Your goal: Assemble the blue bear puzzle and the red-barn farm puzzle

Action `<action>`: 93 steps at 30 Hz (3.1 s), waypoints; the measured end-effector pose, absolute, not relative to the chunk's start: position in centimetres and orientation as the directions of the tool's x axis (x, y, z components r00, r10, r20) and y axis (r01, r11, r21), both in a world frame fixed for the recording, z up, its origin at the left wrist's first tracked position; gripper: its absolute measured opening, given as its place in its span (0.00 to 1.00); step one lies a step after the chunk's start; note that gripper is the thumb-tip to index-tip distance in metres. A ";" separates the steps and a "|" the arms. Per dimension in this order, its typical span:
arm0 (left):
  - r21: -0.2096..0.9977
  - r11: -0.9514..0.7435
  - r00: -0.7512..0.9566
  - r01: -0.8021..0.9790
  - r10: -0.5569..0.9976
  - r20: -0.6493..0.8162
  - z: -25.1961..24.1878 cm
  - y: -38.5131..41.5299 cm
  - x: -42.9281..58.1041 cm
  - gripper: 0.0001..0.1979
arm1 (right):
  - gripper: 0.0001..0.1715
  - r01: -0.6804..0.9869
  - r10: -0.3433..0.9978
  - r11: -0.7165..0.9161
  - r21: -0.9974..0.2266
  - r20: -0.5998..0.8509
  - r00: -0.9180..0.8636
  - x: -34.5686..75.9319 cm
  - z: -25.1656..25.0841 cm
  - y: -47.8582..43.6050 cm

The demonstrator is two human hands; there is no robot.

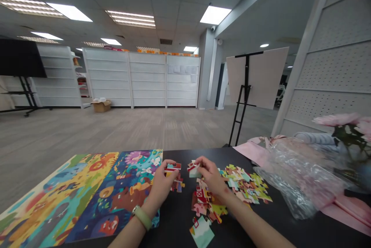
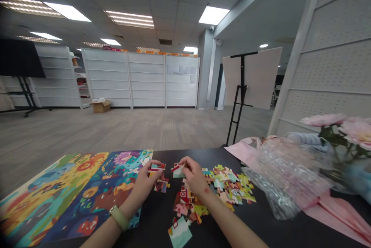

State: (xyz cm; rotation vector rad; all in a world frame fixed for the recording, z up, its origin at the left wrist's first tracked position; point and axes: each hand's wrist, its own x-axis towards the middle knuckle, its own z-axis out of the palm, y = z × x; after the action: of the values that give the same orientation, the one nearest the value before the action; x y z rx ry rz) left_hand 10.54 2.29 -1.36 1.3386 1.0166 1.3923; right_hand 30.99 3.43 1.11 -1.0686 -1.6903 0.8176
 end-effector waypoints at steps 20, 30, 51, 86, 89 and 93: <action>0.975 -0.129 0.018 -0.180 0.991 0.134 -1.4 2.2 11.0 0.17 | 0.22 0.825 0.901 0.304 -0.476 -0.137 -0.411 34.2 4.0 2.5; 0.987 -0.138 0.077 -0.079 0.987 0.144 -1.2 1.9 11.1 0.16 | 0.04 0.506 0.870 0.403 -0.763 0.148 -0.470 33.4 2.2 2.6; 0.981 -0.170 0.184 -0.088 0.965 0.184 -2.1 1.8 11.4 0.15 | 0.16 0.202 0.908 0.343 -0.917 0.269 -0.322 30.5 -0.2 2.5; 0.973 -0.049 0.302 -0.226 0.946 0.118 -1.2 1.6 10.8 0.22 | 0.14 0.193 0.911 0.327 -0.925 0.254 -0.325 30.3 0.5 2.1; 0.969 -0.013 0.310 -0.248 0.946 0.092 -1.5 1.8 10.6 0.23 | 0.14 0.204 0.913 0.329 -0.922 0.256 -0.317 30.3 0.4 2.1; 0.970 -0.009 0.304 -0.243 0.949 0.085 -1.8 1.8 10.6 0.21 | 0.15 0.206 0.915 0.319 -0.925 0.243 -0.322 30.3 0.2 2.2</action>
State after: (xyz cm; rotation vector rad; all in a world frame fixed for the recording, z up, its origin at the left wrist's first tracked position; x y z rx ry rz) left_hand 10.63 1.85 -1.77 1.1991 0.7801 1.1114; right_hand 30.28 2.25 0.17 -1.0110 -1.7419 1.0573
